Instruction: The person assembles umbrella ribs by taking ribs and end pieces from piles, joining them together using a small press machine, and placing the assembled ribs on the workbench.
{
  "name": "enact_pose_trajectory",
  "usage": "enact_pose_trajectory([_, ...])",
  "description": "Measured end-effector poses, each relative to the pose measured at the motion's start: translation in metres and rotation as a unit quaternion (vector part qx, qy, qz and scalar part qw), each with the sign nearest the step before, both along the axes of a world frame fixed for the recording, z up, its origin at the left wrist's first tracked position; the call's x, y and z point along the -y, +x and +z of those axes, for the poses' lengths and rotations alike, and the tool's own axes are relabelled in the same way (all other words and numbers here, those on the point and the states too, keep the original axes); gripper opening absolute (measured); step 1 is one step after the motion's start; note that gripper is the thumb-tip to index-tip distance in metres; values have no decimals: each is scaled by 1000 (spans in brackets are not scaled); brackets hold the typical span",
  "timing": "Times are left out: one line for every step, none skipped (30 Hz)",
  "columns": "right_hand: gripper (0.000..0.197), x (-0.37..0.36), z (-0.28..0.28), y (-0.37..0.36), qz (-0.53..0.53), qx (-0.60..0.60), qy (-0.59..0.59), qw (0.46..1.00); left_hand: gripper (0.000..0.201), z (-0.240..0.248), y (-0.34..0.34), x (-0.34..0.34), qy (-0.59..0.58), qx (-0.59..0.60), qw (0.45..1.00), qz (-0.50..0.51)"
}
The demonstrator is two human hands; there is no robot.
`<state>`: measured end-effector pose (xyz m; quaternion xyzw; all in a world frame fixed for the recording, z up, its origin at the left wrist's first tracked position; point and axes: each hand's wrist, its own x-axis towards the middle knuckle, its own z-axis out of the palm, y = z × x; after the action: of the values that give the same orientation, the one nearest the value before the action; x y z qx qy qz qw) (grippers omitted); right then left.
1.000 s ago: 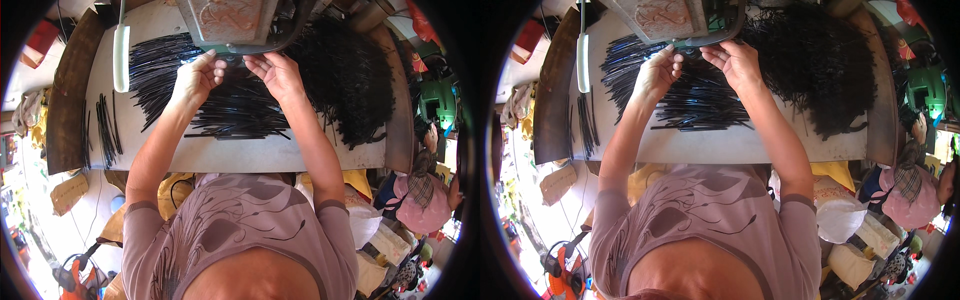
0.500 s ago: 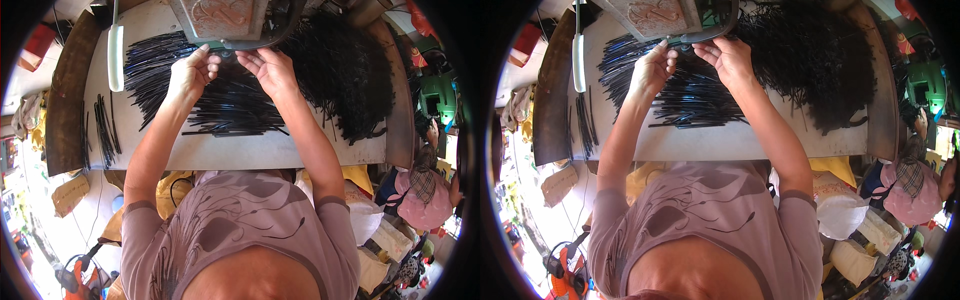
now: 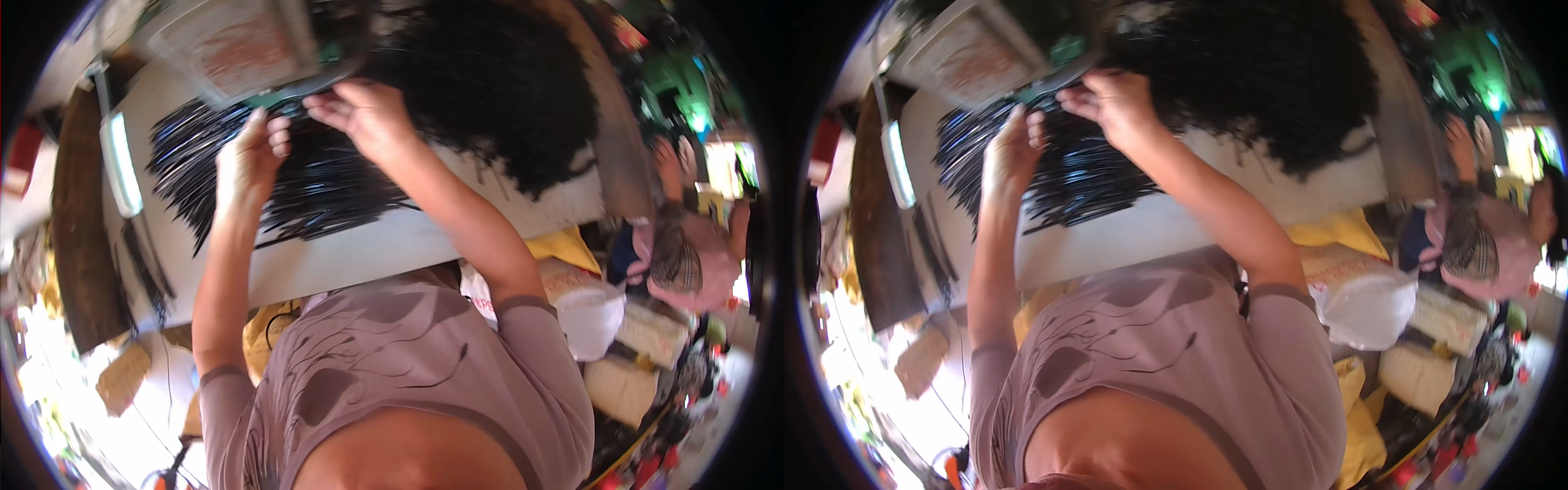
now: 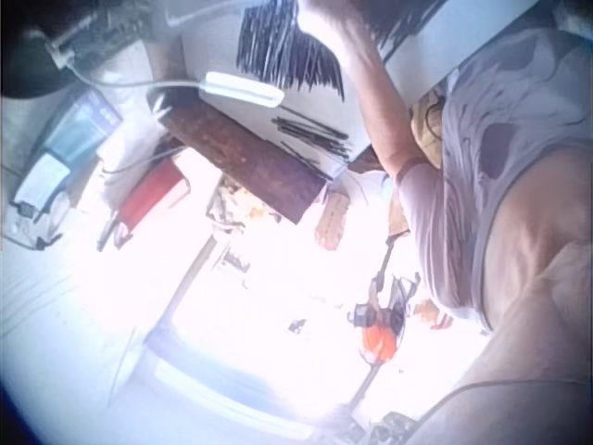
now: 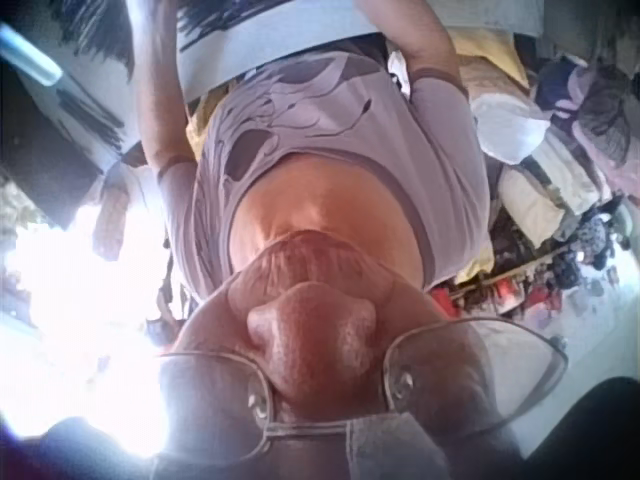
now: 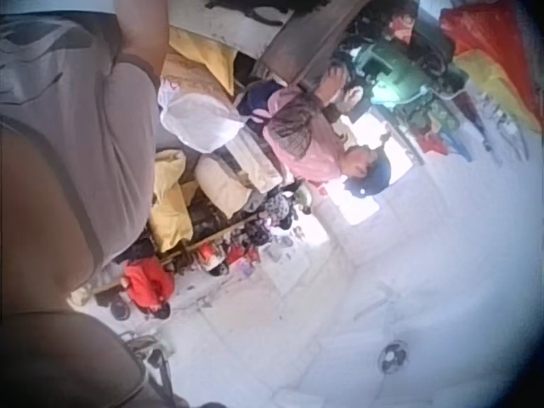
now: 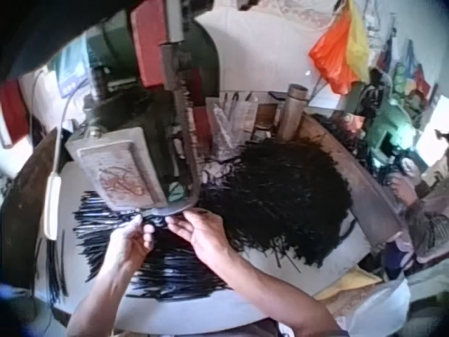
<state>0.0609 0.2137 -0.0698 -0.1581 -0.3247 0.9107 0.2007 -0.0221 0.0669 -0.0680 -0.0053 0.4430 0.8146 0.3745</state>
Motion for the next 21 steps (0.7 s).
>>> enact_pose_trajectory([21,0,4,1,16,16,15,1000,15,1,-1,3,-3,4,1000,13])
enact_pose_trajectory([22,-5,7,7,34,36,36,998,15,2,-3,4,-6,5,1000,7])
enact_pose_trajectory([24,-9,12,11,58,54,54,995,14,3,-6,6,-11,5,1000,8])
enact_pose_trajectory([32,-15,18,22,72,107,98,987,14,4,-8,5,-2,-1,1000,-9])
enact_pose_trajectory([32,-21,28,33,64,112,102,986,14,9,-7,5,-4,-4,1000,-20])
enact_pose_trajectory([33,-28,36,45,71,173,213,959,13,7,-12,8,-10,1,999,-34])
enact_pose_trajectory([35,-36,42,56,79,231,321,915,13,7,-15,10,-17,5,999,-47])
enact_pose_trajectory([32,-48,49,69,57,256,394,881,14,13,-12,9,-26,10,998,-63])
enact_pose_trajectory([29,-60,54,81,39,275,465,841,16,11,-15,13,-30,-7,996,-83])
enact_pose_trajectory([24,-80,50,94,-27,277,578,767,18,17,-9,11,-46,-13,997,-66])
enact_pose_trajectory([20,-101,45,105,-92,272,679,675,19,23,-4,9,-62,-20,997,-49])
enact_pose_trajectory([19,-116,49,115,-116,283,726,617,18,17,-9,12,-47,-7,997,-54])
enact_pose_trajectory([17,-127,54,124,-140,291,768,553,18,16,-9,12,-45,-6,998,-52])
enact_pose_trajectory([16,-134,56,130,-145,321,775,525,17,16,-8,12,-21,-16,997,-76])
enact_pose_trajectory([16,-139,56,134,-149,349,781,496,15,16,-7,13,2,-28,995,-98])
enact_pose_trajectory([15,-146,50,136,-135,356,793,475,14,20,-3,12,-20,-37,995,-93])
enact_pose_trajectory([15,-147,47,135,-131,348,796,477,12,24,2,12,-44,-47,994,-84])
enact_pose_trajectory([14,-146,45,133,-132,338,816,450,12,22,3,14,-57,-51,994,-82])
enact_pose_trajectory([13,-146,43,132,-133,326,835,423,13,17,3,15,-71,-55,993,-77])
enact_pose_trajectory([12,-145,41,131,-140,315,835,429,15,12,1,19,-64,-64,991,-98])
enact_pose_trajectory([11,-143,40,130,-147,296,828,453,15,16,6,19,-81,-85,990,-84])
